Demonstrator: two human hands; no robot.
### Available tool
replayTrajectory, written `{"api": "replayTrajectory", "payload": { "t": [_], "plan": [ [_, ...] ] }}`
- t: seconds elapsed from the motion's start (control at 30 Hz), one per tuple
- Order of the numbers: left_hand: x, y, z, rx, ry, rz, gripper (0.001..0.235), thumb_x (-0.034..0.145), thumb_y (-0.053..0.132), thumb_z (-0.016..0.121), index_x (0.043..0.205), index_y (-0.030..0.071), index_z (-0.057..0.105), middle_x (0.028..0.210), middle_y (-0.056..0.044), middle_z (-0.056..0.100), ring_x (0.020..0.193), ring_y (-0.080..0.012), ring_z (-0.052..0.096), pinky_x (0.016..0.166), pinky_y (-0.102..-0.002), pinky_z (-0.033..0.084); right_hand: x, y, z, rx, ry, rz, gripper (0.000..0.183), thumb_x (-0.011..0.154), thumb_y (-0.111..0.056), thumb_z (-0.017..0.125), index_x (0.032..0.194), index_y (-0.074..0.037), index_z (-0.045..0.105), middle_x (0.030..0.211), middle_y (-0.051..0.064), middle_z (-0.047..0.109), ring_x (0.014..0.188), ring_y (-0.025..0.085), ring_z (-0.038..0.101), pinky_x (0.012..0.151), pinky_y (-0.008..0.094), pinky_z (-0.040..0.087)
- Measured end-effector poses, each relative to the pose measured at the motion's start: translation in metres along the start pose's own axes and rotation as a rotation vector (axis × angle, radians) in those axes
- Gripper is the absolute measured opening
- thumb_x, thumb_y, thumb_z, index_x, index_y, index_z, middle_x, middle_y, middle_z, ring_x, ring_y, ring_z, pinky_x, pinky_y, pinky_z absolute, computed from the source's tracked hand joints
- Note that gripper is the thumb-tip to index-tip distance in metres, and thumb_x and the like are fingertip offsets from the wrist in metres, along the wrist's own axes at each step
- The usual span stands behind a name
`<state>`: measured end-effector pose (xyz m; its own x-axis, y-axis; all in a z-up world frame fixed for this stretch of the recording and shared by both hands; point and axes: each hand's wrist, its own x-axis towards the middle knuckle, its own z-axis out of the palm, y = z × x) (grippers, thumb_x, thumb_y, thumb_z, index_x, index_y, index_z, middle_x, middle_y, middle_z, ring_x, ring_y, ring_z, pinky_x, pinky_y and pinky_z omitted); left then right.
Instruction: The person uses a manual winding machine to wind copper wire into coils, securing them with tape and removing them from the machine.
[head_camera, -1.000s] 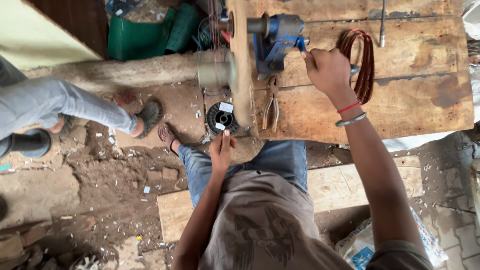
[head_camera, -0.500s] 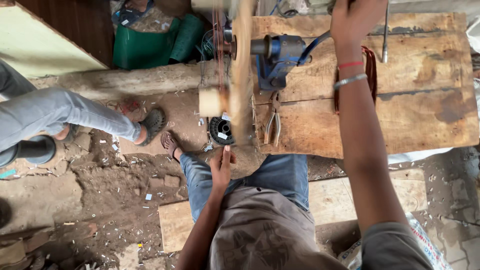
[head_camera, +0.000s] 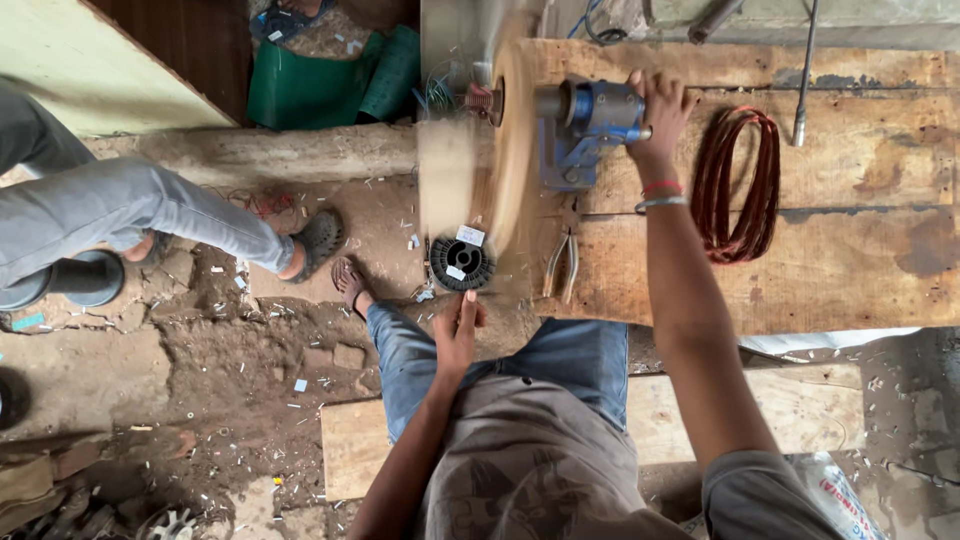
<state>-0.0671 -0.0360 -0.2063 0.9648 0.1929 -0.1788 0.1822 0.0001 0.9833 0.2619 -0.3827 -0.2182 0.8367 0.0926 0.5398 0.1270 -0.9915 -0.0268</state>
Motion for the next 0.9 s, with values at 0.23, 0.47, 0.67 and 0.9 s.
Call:
{"api": "replayTrajectory", "payload": {
  "t": [0.23,0.47,0.67,0.9],
  "plan": [
    [-0.005,0.0,-0.001,-0.041,-0.01,0.031,0.044,0.107,0.029,0.055,0.076,-0.002,0.062,0.062,-0.004,0.06,0.057,-0.0093,0.053,0.054,-0.029,0.043,-0.098,-0.027,-0.058,0.196,-0.116,0.043,0.03,0.114,-0.023,0.049,0.105,-0.004,0.07,0.115,0.017,0.066,0.116,0.036,0.055,0.11,0.055,0.034],
    [-0.006,-0.003,0.001,-0.102,-0.019,0.04,0.043,0.108,0.029,0.054,0.077,-0.001,0.061,0.063,-0.003,0.059,0.058,-0.0083,0.052,0.056,-0.028,0.043,-0.107,-0.049,-0.19,0.25,-0.085,-0.089,0.039,0.111,-0.042,0.061,0.089,-0.011,0.069,0.085,0.004,0.057,0.088,0.022,0.049,0.096,0.044,0.036],
    [-0.005,-0.005,0.002,-0.159,-0.013,0.046,0.04,0.106,0.027,0.056,0.077,0.0,0.06,0.064,-0.003,0.059,0.058,-0.0075,0.052,0.055,-0.028,0.044,-0.047,-0.022,-0.232,0.312,0.065,-0.122,0.04,0.114,-0.039,0.053,0.088,-0.01,0.06,0.089,0.007,0.048,0.095,0.024,0.045,0.105,0.046,0.035],
    [0.006,-0.008,-0.001,-0.055,0.001,0.012,0.045,0.106,0.027,0.055,0.071,0.0,0.058,0.06,-0.003,0.057,0.056,-0.008,0.051,0.052,-0.029,0.04,0.056,-0.011,-0.178,0.269,0.219,-0.135,0.042,0.12,-0.035,0.039,0.099,-0.006,0.059,0.105,0.012,0.053,0.104,0.03,0.045,0.103,0.048,0.032]
  ]
}}
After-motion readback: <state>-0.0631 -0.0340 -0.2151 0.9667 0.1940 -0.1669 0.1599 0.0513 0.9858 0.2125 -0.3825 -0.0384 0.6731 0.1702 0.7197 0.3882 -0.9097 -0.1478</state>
